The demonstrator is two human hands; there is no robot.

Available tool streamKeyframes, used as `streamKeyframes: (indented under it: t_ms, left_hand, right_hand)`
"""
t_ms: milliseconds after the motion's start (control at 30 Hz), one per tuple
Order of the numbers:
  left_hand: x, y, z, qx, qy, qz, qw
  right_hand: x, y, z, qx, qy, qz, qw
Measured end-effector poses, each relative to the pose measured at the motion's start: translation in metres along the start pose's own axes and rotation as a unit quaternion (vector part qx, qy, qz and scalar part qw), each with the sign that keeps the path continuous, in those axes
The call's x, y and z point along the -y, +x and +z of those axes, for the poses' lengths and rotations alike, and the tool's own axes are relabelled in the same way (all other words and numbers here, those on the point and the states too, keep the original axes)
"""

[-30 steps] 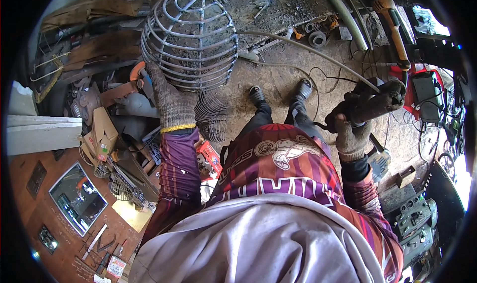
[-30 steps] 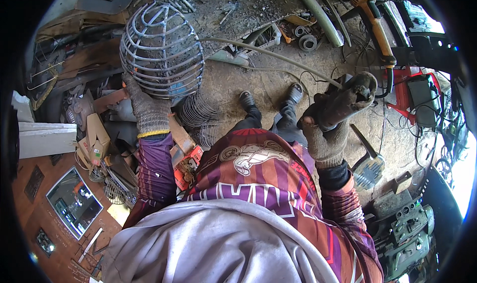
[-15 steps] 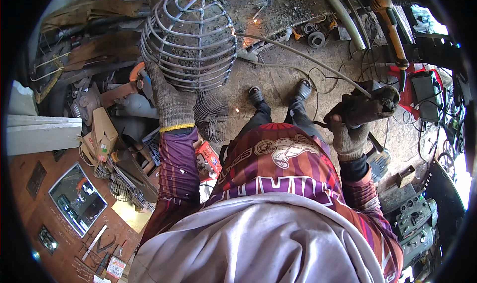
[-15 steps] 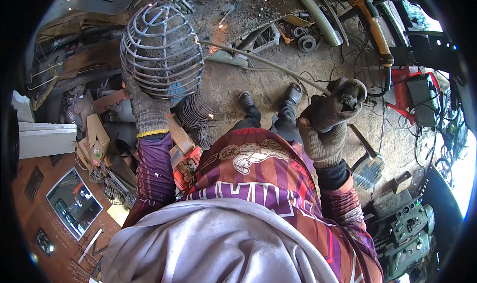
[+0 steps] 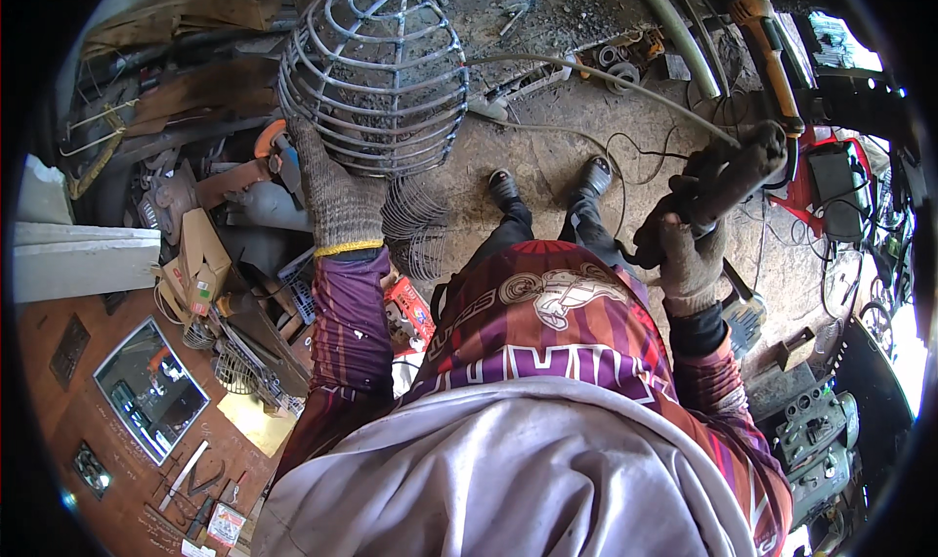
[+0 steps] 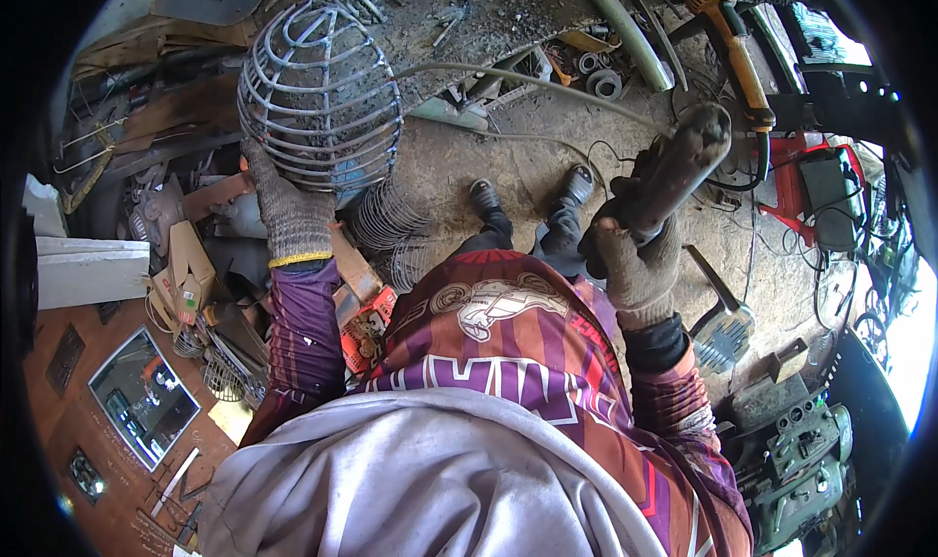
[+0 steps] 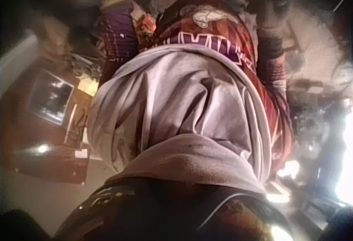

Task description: The person holds a metal wire cage and uses a welding torch to join the metal pieces together. The person then uses a small hammer to tap the metal cage and continues welding parts of the structure while holding a handheld welding shield.

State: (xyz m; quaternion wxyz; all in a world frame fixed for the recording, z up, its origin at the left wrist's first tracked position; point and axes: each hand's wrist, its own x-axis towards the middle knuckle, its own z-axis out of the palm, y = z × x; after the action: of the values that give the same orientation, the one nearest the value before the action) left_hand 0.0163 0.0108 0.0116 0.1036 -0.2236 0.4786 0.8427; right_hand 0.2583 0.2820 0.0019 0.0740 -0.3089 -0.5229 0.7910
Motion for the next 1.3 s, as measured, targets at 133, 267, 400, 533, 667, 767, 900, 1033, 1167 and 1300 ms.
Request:
streamKeyframes:
  t_ms: [133,267,400,533,667,767,900,1033,1167,1300]
  left_hand:
    - [-0.001,-0.001,0.002,-0.002,0.002,0.006,1.000]
    - [0.001,0.010,-0.013,0.010,-0.001,0.016,1.000]
    - [0.005,0.041,-0.053,0.028,-0.007,0.035,0.999]
    - [0.005,0.011,-0.009,-0.026,0.021,0.069,0.997]
    - [-0.007,-0.006,0.016,-0.078,0.028,-0.018,0.996]
    - [-0.002,-0.004,0.007,-0.015,-0.001,-0.016,1.000]
    - [0.000,-0.001,0.011,-0.008,0.003,0.007,1.000]
    - [-0.001,0.007,-0.004,0.015,-0.007,-0.010,1.000]
    - [0.000,0.006,-0.003,0.016,0.012,0.000,1.000]
    - [-0.002,0.007,-0.007,0.040,-0.005,-0.016,0.999]
  right_hand:
    - [-0.008,0.002,-0.004,0.010,-0.003,-0.048,0.999]
    - [-0.015,-0.004,-0.014,0.012,-0.035,-0.104,0.994]
    - [-0.022,-0.007,-0.021,0.021,-0.074,-0.144,0.987]
    - [-0.022,-0.005,-0.014,-0.032,-0.084,-0.136,0.987]
    - [-0.016,-0.002,-0.016,0.003,-0.108,-0.135,0.985]
    - [-0.021,0.002,-0.028,0.058,-0.391,-0.217,0.892]
    - [-0.018,-0.001,-0.014,0.012,-0.258,-0.158,0.953]
    - [-0.011,-0.001,0.000,-0.012,-0.152,-0.120,0.981]
    - [-0.013,0.002,-0.006,-0.007,-0.206,-0.142,0.968]
    - [-0.010,0.002,-0.003,0.008,-0.188,-0.131,0.973]
